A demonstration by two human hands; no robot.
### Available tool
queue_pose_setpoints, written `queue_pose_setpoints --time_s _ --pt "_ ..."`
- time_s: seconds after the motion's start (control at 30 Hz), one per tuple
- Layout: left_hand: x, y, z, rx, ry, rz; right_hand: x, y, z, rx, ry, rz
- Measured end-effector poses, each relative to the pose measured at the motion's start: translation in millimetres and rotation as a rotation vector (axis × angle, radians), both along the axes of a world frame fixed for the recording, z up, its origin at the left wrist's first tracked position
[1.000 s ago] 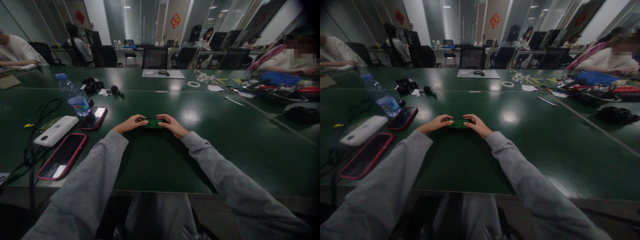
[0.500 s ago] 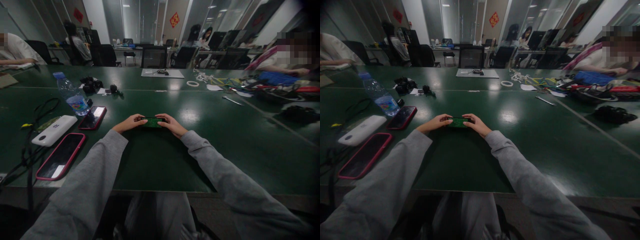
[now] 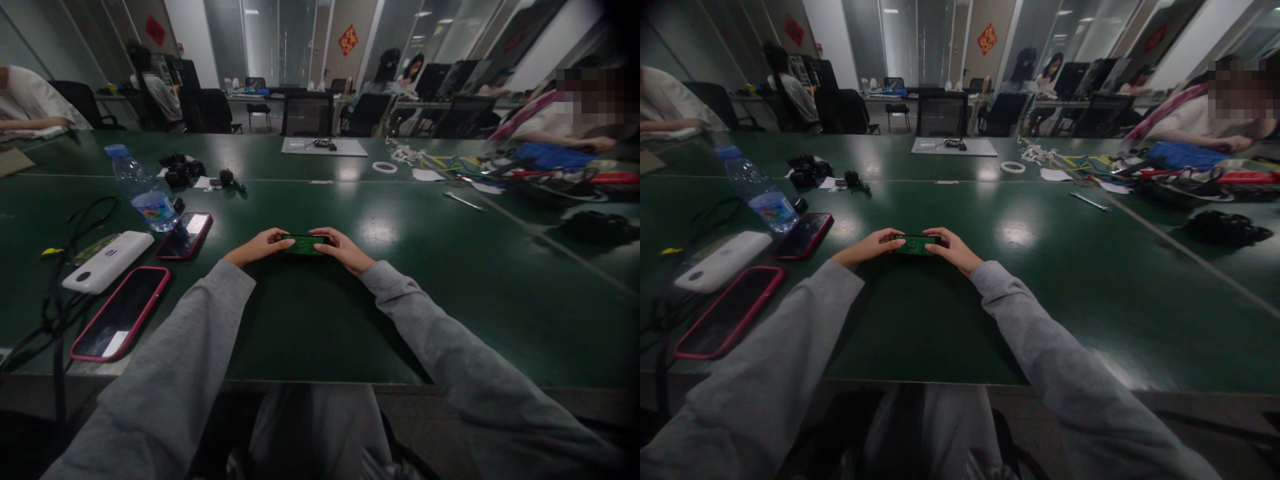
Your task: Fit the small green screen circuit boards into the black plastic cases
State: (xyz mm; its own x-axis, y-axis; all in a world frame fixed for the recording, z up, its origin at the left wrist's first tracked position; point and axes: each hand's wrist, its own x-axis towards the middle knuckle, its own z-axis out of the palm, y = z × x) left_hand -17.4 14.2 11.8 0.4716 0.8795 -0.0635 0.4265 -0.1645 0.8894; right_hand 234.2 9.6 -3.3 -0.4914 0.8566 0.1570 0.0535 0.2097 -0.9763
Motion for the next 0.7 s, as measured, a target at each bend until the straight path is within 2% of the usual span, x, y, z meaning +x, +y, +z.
queue_pose_setpoints --time_s 0.23,0.4,0.7 --pt "0.2 -0.8 2.0 0.007 0.005 -0.003 -1.9 -2.1 2.9 0.1 -0.093 -0.014" --pt "0.9 0.0 0.2 0.011 -0.001 0.0 -2.7 -3.2 3.6 0.104 -0.103 -0.026" --pt "-1.1 -2.6 1.9 -0.043 -0.084 -0.074 -2.1 -2.2 1.6 0.141 -0.102 -0.015"
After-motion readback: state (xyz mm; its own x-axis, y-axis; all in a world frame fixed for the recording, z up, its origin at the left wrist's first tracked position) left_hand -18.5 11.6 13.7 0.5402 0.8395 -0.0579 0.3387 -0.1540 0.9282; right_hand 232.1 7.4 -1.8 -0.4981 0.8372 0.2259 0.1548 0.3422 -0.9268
